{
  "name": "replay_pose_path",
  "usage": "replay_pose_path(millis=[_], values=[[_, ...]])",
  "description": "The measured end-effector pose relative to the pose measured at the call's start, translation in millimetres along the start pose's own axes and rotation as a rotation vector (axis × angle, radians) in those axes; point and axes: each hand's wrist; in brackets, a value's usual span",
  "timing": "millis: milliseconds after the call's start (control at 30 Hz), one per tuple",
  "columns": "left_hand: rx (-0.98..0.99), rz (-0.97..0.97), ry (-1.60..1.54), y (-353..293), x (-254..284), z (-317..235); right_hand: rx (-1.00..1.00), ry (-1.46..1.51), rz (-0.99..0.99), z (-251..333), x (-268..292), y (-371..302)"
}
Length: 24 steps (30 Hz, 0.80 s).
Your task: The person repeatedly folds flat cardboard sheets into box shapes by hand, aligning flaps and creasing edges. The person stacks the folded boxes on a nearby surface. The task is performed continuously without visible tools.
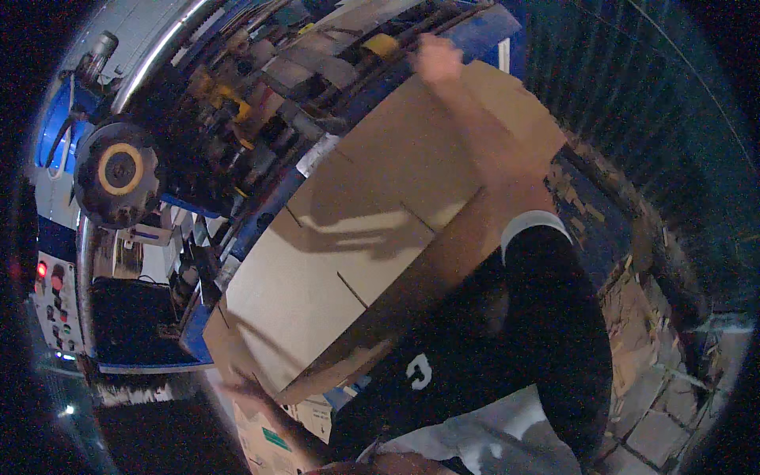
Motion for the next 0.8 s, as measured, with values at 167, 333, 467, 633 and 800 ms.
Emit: replay_pose_path(millis=[167,333,467,633,800], values=[[0.855,0.708,-0.450,-55,72,7,-0.382,-0.079,0.322,-86,0,14],[1.105,0.558,-0.470,-13,74,-27,-0.502,0.195,-0.174,-109,23,22],[0.935,0.420,-0.429,11,76,-9,-0.385,0.072,0.037,-134,135,22],[0.725,0.449,-0.354,28,74,24,-0.450,-0.842,-0.246,-124,245,-120],[0.891,0.524,-0.906,8,60,26,-0.964,1.385,-0.260,-46,209,-181]])
Point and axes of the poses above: each hand's wrist, its own y-axis towards the middle knuckle, its own x-axis out of the back of the hand, z = x × y, and after that the axes turned 11 degrees about y, right-handed
